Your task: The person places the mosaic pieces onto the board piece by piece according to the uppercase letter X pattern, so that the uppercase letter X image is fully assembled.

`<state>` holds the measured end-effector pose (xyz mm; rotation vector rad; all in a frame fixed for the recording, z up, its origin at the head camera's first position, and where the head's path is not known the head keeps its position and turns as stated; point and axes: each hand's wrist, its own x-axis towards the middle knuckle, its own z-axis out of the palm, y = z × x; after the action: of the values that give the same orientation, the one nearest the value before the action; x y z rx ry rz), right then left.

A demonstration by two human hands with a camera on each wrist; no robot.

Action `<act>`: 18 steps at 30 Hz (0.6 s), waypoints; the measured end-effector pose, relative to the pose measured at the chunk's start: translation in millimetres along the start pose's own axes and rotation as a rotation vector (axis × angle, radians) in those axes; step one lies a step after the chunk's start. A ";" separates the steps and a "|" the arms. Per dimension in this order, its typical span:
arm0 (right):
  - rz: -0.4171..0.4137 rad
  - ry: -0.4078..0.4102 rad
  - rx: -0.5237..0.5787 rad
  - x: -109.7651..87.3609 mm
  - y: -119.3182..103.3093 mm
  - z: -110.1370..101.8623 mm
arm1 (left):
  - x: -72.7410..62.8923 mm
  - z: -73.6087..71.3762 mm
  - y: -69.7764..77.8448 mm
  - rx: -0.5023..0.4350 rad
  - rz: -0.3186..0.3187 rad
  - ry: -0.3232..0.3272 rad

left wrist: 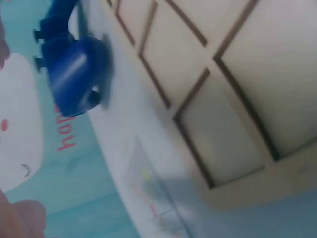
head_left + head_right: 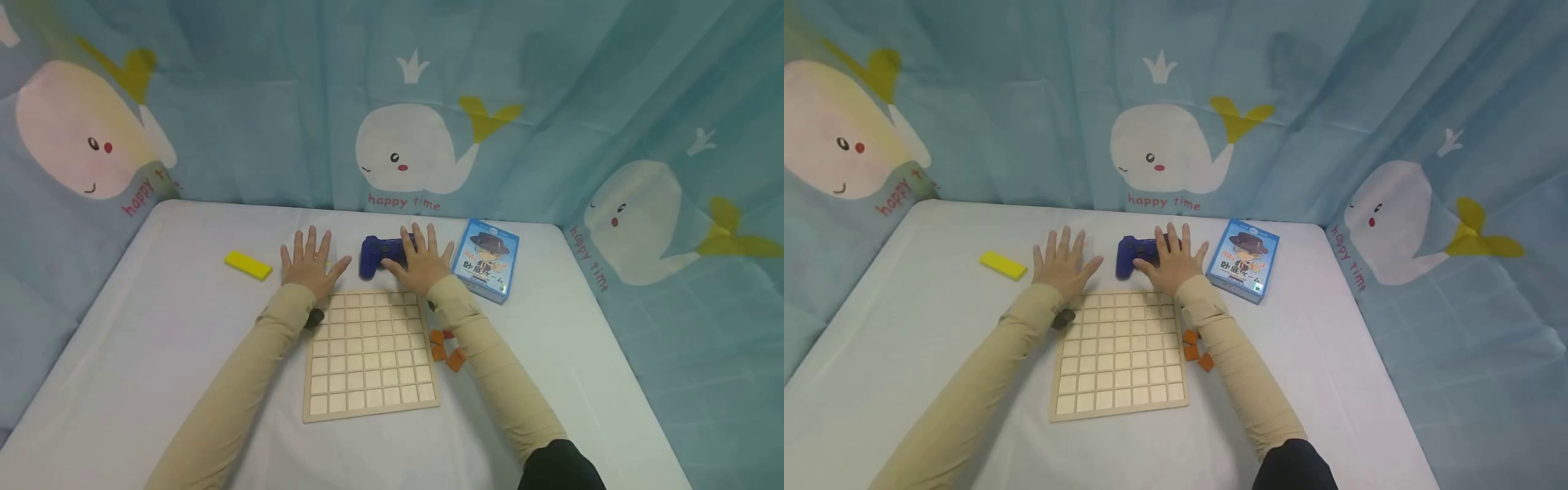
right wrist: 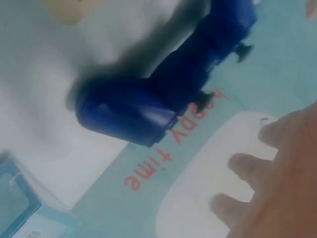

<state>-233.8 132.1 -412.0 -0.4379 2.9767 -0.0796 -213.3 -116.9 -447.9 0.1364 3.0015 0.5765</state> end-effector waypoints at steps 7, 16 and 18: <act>0.016 -0.006 0.067 -51.1 21.4 -2.4 | -59.5 -4.5 -18.4 -0.259 0.122 0.002; -0.080 -0.038 0.216 -111.5 66.7 18.2 | -111.7 30.5 -46.4 -0.412 0.190 -0.073; -0.145 -0.029 0.201 -115.1 69.5 24.5 | -112.1 38.0 -47.4 -0.364 0.206 -0.045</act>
<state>-140.8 231.1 -427.1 -0.6213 2.8655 -0.3790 -101.7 -158.4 -493.7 0.4276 2.7978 1.1097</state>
